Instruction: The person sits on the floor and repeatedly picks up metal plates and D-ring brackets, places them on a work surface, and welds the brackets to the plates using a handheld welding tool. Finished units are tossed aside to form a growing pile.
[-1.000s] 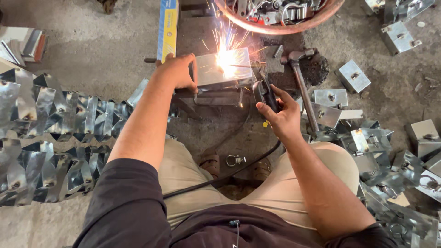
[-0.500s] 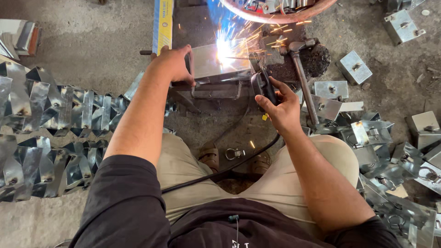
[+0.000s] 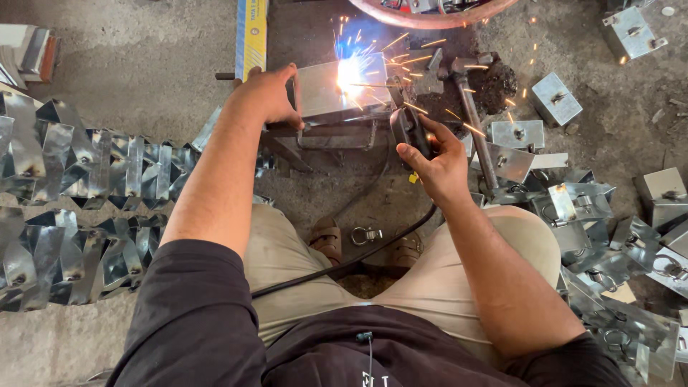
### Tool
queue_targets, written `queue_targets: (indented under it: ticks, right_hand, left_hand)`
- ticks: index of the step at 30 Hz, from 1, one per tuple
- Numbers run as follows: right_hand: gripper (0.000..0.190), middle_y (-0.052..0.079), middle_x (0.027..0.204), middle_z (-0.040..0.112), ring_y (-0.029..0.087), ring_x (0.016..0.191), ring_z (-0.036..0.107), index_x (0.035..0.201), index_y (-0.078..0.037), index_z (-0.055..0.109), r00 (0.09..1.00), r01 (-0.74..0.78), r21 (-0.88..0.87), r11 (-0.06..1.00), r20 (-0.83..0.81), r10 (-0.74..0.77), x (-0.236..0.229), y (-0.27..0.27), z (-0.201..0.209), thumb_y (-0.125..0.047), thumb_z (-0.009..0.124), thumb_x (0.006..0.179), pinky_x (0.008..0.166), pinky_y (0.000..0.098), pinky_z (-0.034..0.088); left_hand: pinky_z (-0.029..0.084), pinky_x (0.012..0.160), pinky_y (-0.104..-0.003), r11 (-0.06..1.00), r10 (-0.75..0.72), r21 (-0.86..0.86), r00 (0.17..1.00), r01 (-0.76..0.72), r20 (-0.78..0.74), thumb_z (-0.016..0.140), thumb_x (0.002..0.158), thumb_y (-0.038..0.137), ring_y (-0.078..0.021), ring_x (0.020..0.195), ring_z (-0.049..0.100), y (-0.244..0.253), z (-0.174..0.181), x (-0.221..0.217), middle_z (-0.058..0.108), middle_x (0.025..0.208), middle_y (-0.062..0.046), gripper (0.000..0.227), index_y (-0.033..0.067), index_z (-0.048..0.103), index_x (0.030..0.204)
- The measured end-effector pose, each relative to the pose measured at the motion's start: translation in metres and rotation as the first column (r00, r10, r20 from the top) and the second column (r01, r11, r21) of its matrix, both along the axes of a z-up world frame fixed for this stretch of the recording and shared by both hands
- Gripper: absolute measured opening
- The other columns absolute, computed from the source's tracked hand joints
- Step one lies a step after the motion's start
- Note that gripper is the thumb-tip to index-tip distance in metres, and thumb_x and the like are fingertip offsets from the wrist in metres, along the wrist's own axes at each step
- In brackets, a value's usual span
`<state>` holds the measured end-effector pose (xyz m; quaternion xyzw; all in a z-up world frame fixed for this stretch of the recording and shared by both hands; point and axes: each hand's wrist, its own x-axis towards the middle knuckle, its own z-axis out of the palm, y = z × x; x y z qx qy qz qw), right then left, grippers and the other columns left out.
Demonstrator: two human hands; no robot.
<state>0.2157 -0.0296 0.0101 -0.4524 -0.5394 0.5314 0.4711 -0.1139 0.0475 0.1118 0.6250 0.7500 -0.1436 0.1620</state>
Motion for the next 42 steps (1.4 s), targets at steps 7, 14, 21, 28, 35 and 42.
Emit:
queue_targets:
  ticks: [7, 14, 21, 28, 35, 42]
  right_hand:
    - [0.072, 0.006, 0.093, 0.073, 0.008, 0.082, 0.068, 0.143, 0.002, 0.057, 0.998, 0.015, -0.006, 1.0, 0.054, -0.014, 0.0, 0.0, 0.003, -0.029, 0.087, 0.085, 0.071, 0.0232, 0.054]
    - [0.07, 0.005, 0.094, 0.073, 0.007, 0.083, 0.067, 0.144, -0.001, 0.057, 1.0, -0.027, 0.016, 0.999, -0.005, 0.028, -0.001, -0.003, 0.01, -0.03, 0.085, 0.088, 0.071, 0.0211, 0.053]
    - [0.072, 0.004, 0.09, 0.072, 0.007, 0.07, 0.06, 0.146, -0.002, 0.056, 0.999, -0.001, -0.043, 0.999, 0.034, 0.002, -0.002, -0.003, 0.006, -0.028, 0.084, 0.085, 0.058, 0.0238, 0.046]
    - [0.052, 0.008, 0.099, 0.064, 0.018, 0.066, 0.062, 0.146, -0.002, 0.052, 0.8, 0.04, -0.205, 0.978, -0.579, -0.155, 0.004, -0.002, 0.013, -0.015, 0.063, 0.097, 0.06, 0.0341, 0.053]
    - [0.046, 0.015, 0.106, 0.063, 0.031, 0.094, 0.073, 0.139, -0.009, 0.039, 0.571, -0.153, -0.268, 0.951, -0.809, -0.136, 0.008, -0.017, 0.049, -0.005, 0.062, 0.098, 0.087, 0.0468, 0.064]
    - [0.062, 0.014, 0.106, 0.074, 0.017, 0.066, 0.072, 0.145, -0.009, 0.046, 0.97, -0.219, 0.113, 0.969, 0.134, 0.203, -0.046, -0.065, 0.093, -0.004, 0.073, 0.089, 0.054, 0.0309, 0.06]
  left_hand:
    - [0.034, 0.115, -0.054, 0.999, 0.033, 0.006, 0.999, -0.033, 0.001, 0.098, 0.053, 0.043, -0.0413, 0.141, 0.043, -0.001, 0.001, 0.0, 0.049, 0.149, -0.024, 0.127, 0.0347, 0.031, 0.161]
    - [0.034, 0.115, -0.057, 0.999, 0.039, 0.016, 0.999, -0.039, 0.012, 0.098, 0.052, 0.043, -0.0417, 0.142, 0.04, 0.0, -0.002, -0.001, 0.047, 0.151, -0.021, 0.127, 0.0349, 0.031, 0.16]
    - [0.031, 0.118, -0.06, 1.0, -0.012, -0.001, 1.0, 0.012, 0.003, 0.097, 0.054, 0.044, -0.0367, 0.148, 0.037, -0.003, 0.009, 0.005, 0.055, 0.149, -0.013, 0.129, 0.03, 0.028, 0.162]
    - [0.04, 0.103, -0.064, 0.867, -0.274, 0.384, 0.948, 0.316, -0.162, 0.085, 0.075, 0.054, -0.038, 0.134, 0.049, -0.05, 0.011, 0.034, 0.061, 0.137, -0.018, 0.1, 0.01, 0.041, 0.154]
    - [0.05, 0.097, -0.048, 0.922, -0.329, -0.019, 0.808, 0.388, 0.489, 0.083, 0.075, 0.05, -0.0367, 0.121, 0.061, -0.137, -0.095, 0.081, 0.063, 0.134, -0.014, 0.076, 0.0165, 0.058, 0.139]
    - [0.053, 0.094, -0.047, 0.844, -0.41, -0.102, 0.757, 0.526, 0.508, 0.085, 0.074, 0.045, -0.0334, 0.118, 0.064, -0.135, -0.163, 0.082, 0.067, 0.129, -0.012, 0.072, 0.0148, 0.061, 0.134]
